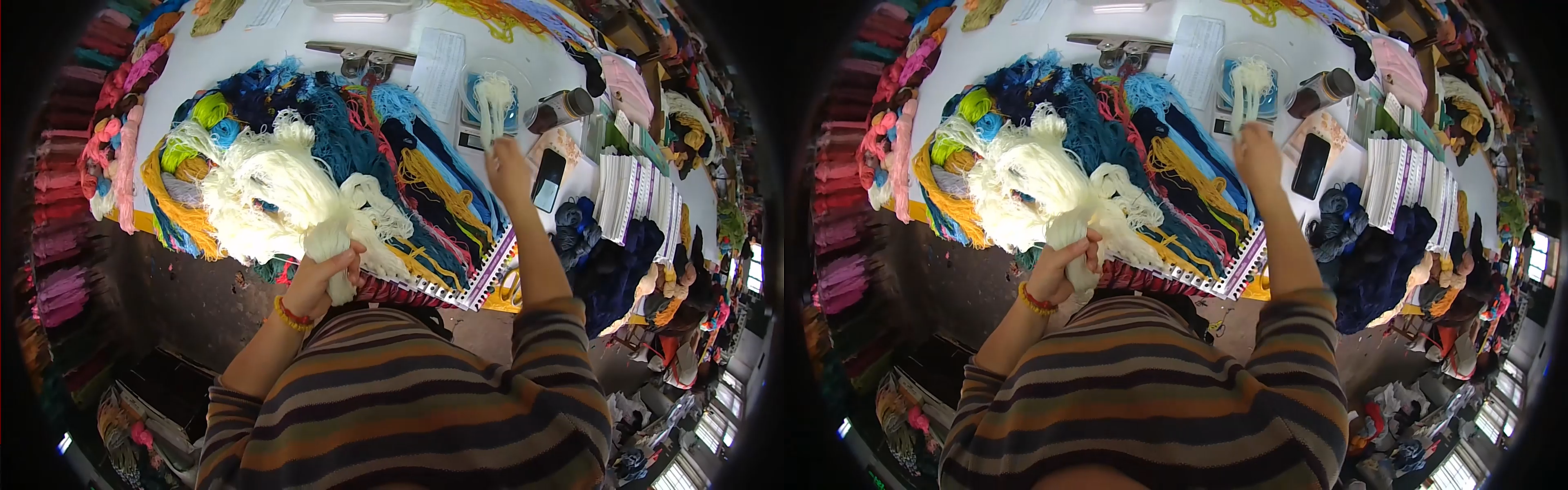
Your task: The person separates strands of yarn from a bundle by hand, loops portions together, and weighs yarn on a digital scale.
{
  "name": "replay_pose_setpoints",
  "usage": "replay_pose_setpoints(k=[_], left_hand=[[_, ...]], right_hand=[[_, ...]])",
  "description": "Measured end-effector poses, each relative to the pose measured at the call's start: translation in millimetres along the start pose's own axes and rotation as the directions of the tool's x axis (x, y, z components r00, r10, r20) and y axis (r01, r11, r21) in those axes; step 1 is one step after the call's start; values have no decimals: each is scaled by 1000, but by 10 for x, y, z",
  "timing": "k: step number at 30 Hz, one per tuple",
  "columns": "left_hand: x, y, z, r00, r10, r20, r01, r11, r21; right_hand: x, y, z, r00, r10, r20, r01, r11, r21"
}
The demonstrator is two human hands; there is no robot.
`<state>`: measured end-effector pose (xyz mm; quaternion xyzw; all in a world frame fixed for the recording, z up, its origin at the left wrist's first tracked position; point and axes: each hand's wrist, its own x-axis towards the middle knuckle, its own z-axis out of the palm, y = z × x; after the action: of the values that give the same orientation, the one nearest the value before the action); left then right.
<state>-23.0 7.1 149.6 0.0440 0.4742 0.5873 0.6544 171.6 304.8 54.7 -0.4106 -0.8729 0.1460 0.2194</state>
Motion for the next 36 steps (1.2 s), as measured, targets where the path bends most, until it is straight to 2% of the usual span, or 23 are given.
replay_pose_setpoints(k=[1, 2, 3, 4, 5, 6, 8, 10, 11, 12, 14, 16, 18, 20, 22, 24, 25, 27, 29, 31, 34, 36], left_hand=[[-3, 42, -5, 1000, 14, 5, -13, 999, -35], [-2, 80, -13, 999, 28, 18, -27, 997, -66], [-6, 115, -31, 999, 40, 28, -37, 995, -98], [-9, 157, -63, 997, 34, 76, -22, 988, -155], [-45, 222, -45, 998, 9, 66, 3, 983, -181], [-71, 287, -20, 998, -13, 61, 25, 978, -207], [-91, 327, -28, 981, 53, 187, -11, 975, -221], [-123, 354, -47, 952, 71, 298, -4, 976, -218], [-145, 361, -74, 948, 69, 311, -2, 977, -211], [-163, 371, -101, 932, 62, 357, -9, 989, -148], [-222, 395, -131, 910, 54, 411, -21, 996, -84], [-293, 408, -140, 900, 95, 426, -104, 995, -1], [-335, 397, -153, 890, 105, 444, -133, 991, 31], [-392, 403, -164, 881, 120, 458, -165, 984, 59], [-466, 447, -173, 887, 108, 450, -124, 992, 5], [-510, 468, -219, 887, 112, 447, -112, 993, -26], [-525, 482, -237, 891, 108, 442, -93, 994, -56], [-552, 502, -263, 896, 112, 431, -96, 994, -57], [-551, 502, -283, 901, 111, 419, -94, 994, -60], [-526, 488, -290, 930, 135, 342, -114, 990, -81], [-521, 497, -300, 931, 147, 333, -129, 989, -76], [-516, 514, -316, 908, 174, 381, -180, 983, -20]], right_hand=[[-127, -216, -39, 927, 85, 365, -106, 994, 39], [-286, -516, -133, 716, 135, 685, -219, 975, 37], [-456, -911, -358, 459, -32, 888, -478, 834, 276], [-631, -1225, -477, 358, -316, 879, -591, 652, 475], [-815, -1469, -520, 238, -411, 880, -768, 475, 430], [-953, -1690, -542, 302, -433, 849, -824, 330, 461], [-1033, -2123, -606, 500, -176, 848, -858, 29, 512], [-975, -2363, -551, 649, 46, 760, -761, 54, 647], [-946, -2525, -614, 737, 91, 669, -676, 87, 732], [-987, -2546, -548, 745, 99, 660, -667, 89, 739], [-1061, -2569, -399, 882, 56, 468, -457, 338, 822], [-1101, -2644, -463, 879, 62, 473, -461, 369, 807], [-1137, -2725, -519, 882, 76, 465, -416, 587, 694], [-1184, -2790, -511, 898, 89, 431, -399, 578, 712], [-1217, -2838, -473, 913, 95, 398, -378, 568, 731], [-1232, -2878, -423, 924, 146, 354, -382, 431, 818], [-1224, -2909, -425, 927, 143, 347, -374, 435, 819], [-1220, -2966, -431, 912, 179, 368, -409, 342, 846], [-1201, -3062, -525, 915, 185, 357, -401, 349, 847], [-1199, -3085, -555, 918, 193, 347, -396, 355, 847], [-1224, -3020, -521, 900, 220, 375, -434, 390, 812], [-1237, -3001, -511, 819, 191, 541, -566, 115, 816]])
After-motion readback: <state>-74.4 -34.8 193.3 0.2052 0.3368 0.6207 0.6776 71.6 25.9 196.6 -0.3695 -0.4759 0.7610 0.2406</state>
